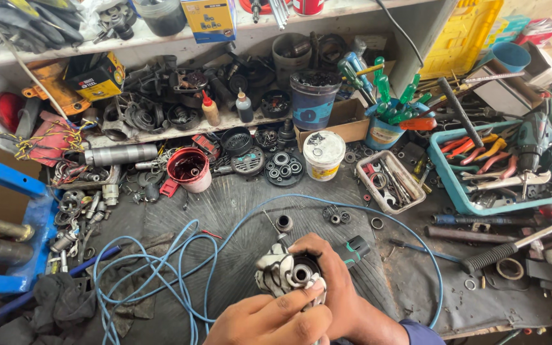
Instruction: The person disassembles a pneumatic tool by removing a retaining ring and internal components. They wipe the tool body with a cloth and then use a screwdriver to manipulate the internal mechanism.
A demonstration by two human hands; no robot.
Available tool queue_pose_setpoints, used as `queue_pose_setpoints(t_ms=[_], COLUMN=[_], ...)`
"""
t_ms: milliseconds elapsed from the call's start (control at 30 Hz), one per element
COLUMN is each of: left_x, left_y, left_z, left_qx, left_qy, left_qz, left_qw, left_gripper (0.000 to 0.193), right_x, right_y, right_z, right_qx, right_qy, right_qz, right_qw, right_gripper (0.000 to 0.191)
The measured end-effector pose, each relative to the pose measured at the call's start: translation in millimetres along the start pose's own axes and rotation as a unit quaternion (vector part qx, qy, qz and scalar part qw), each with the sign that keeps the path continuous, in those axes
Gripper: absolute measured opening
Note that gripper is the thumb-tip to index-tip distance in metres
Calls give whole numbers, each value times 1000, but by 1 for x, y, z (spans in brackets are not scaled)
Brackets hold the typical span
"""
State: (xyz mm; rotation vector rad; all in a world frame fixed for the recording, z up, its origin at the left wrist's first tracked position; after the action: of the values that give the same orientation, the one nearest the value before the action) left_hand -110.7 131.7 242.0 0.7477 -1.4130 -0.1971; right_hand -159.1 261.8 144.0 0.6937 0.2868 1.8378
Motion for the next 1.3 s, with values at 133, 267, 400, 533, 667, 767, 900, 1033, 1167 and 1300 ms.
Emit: queue_pose_setpoints(t_ms=[133, 267, 400, 533, 667, 767, 900, 1033, 1167, 1300], left_x=[7, 9, 12, 11, 5, 6, 22, 56, 41, 12], left_y=[0, 6, 21, 31, 31, 30, 37, 19, -35, -57], left_z=[0, -5, -8, -6, -6, -9, -2, 29, 43, 44], left_qx=[8, 33, 17, 26, 94, 112, 40, 114, 264, 297], left_qy=[-24, -49, 1, 5, -3, -20, -66, -155, -377, -242], left_qz=[40, 77, 68, 84, 25, -40, 17, 13, -360, -84], left_qw=[999, 995, 998, 996, 995, 993, 997, 981, 812, 920], left_gripper=[9, 13, 10, 11, 18, 18, 9, 16, 27, 24], right_x=[0, -2, -3, -6, -9, -8, -10, -11, -12, -13], right_y=[0, 0, -1, -1, -2, -5, -7, -12, -17, -16], right_z=[0, -3, -7, -17, -27, -28, -23, -12, -11, -13], right_qx=[2, -22, -52, -91, -108, -114, -84, -15, -10, -28], right_qy=[-2, 19, 38, 64, 119, 69, 123, 165, 145, 171], right_qz=[-10, -10, -24, -23, -43, -57, -28, -12, -7, 1], right_qw=[1000, 1000, 998, 994, 986, 989, 988, 986, 989, 985], right_gripper=[78, 67, 69, 69, 68, 74, 84, 88, 85, 86])
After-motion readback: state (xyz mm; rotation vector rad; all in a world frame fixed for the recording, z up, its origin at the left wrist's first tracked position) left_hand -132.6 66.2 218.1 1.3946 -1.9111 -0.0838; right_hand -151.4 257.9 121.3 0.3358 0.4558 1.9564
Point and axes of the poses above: each hand's wrist, its own y-axis towards the middle knuckle, its own x-axis out of the back of the hand, z = x × y, the point moved 6 cm from there along y, towards the middle knuckle, and after that the axes turned 8 degrees about z, right-handed, at the moved point
